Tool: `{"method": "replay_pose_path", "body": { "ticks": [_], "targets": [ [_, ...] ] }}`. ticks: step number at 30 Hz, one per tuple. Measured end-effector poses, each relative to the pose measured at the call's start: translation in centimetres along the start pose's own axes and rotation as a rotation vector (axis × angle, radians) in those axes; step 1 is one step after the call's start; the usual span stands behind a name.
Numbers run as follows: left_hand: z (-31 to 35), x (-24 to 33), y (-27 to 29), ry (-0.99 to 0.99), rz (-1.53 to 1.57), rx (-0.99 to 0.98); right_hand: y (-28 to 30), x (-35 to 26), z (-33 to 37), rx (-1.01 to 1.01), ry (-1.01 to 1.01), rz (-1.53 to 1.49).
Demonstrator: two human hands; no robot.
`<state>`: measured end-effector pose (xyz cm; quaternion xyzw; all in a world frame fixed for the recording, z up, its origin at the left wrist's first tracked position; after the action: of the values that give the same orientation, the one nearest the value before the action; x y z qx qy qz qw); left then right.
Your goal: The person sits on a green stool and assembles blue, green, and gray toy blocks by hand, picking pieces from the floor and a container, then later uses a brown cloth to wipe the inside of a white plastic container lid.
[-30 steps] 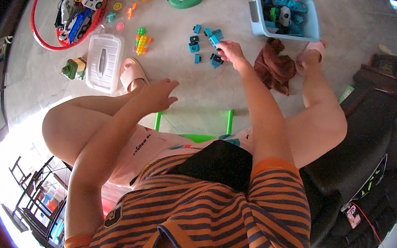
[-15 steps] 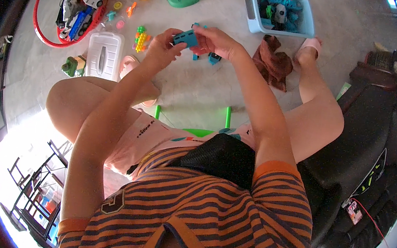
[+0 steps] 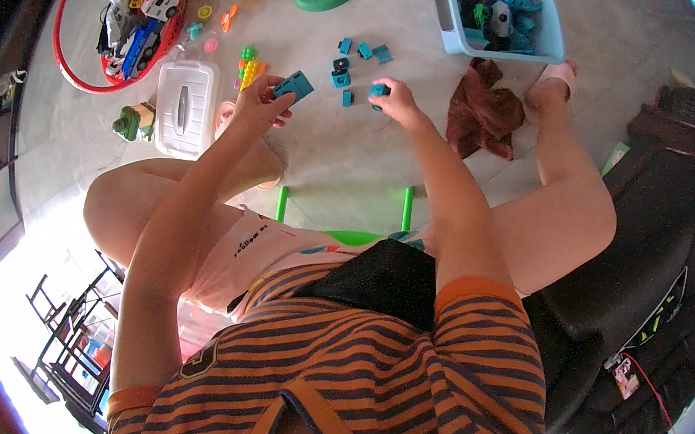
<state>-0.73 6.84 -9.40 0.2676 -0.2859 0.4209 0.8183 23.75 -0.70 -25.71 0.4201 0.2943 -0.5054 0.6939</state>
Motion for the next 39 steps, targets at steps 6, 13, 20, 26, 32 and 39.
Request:
{"method": "replay_pose_path", "body": {
  "ticks": [6, 13, 20, 26, 32, 39],
  "targets": [
    [1.7, 2.8, 0.6, -0.051, 0.112, -0.027, 1.7, -15.9, 1.6, -0.281, 0.131, -0.712],
    [5.5, 10.5, -1.3, -0.166, 0.546, -0.36, 7.9, -26.6, 8.9, -0.239, 0.238, -0.564],
    [8.3, 14.0, -2.0, -0.331, 0.643, -0.55, 8.6, -31.5, 14.4, -0.146, 0.355, -0.654],
    [9.2, 14.6, -2.6, -0.373, 0.62, -0.564, 7.5, -31.6, 15.5, -0.138, 0.532, -0.704],
    [8.2, 13.8, -3.0, -0.312, 0.602, -0.525, 8.7, -29.9, 14.7, -0.169, 0.574, -1.027],
    [7.9, 13.7, -3.4, -0.276, 0.536, -0.48, 9.3, -29.1, 14.0, -0.13, 0.453, -1.24]
  ]
}}
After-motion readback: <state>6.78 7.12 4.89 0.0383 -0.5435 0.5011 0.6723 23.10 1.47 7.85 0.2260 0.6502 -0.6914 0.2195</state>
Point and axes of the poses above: each hand's wrist, its own z-axis away from the middle knuckle, its own y-axis out of the back of the hand, x = y × z, the point moved 5 cm from there along -z, towards the middle knuckle, and after that the axes turned 10 degrees about y, right-handed, at the moved point
